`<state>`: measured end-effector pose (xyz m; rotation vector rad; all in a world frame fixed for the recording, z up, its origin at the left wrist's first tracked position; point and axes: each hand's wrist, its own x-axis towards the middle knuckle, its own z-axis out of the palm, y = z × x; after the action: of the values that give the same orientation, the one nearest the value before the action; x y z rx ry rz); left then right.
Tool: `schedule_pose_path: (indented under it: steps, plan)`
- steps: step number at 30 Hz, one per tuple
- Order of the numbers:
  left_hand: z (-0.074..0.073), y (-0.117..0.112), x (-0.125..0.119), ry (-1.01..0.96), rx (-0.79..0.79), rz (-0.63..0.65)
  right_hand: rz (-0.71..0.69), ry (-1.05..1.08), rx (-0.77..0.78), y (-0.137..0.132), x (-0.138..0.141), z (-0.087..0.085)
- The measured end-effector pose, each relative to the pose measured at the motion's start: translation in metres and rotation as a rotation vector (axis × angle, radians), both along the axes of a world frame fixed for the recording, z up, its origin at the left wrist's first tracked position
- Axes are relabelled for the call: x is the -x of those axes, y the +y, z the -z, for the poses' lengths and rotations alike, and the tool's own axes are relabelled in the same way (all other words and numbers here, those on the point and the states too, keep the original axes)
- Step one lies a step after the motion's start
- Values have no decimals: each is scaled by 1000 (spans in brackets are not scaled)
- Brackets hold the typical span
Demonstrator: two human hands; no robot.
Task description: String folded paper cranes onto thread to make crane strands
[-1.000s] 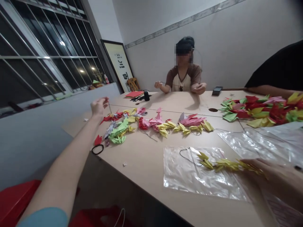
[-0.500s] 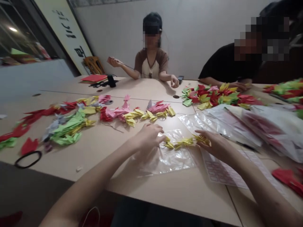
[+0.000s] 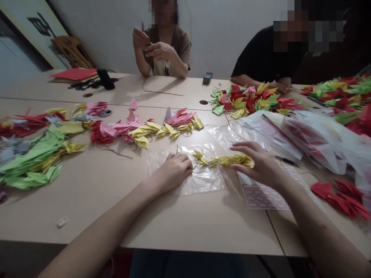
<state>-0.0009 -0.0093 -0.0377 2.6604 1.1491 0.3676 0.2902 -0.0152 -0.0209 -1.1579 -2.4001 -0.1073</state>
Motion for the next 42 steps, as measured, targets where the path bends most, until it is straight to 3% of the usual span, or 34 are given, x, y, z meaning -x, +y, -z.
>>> schedule_pose_path:
  steps: [3,8,16,22,27,31,35,42]
  plan:
    - [6,-1,0,-1,-31,15,-64,27,-50,-6,40,6]
    - [3,0,6,-75,-43,19,-9,-55,110,-1,73,13]
    - [-16,13,30,-12,-174,-128,19,-59,211,0,62,14]
    - [-14,10,28,-121,-212,-71,43,-68,198,-15,52,11]
    - [-11,8,26,-192,-312,-16,26,-21,111,-13,72,3]
    - [-11,10,22,-230,-432,44,-56,51,143,-6,92,8]
    - [-15,9,19,-255,-493,75,-82,65,199,-6,91,12]
    - [-20,5,18,-312,-526,79,-58,71,125,-14,95,14]
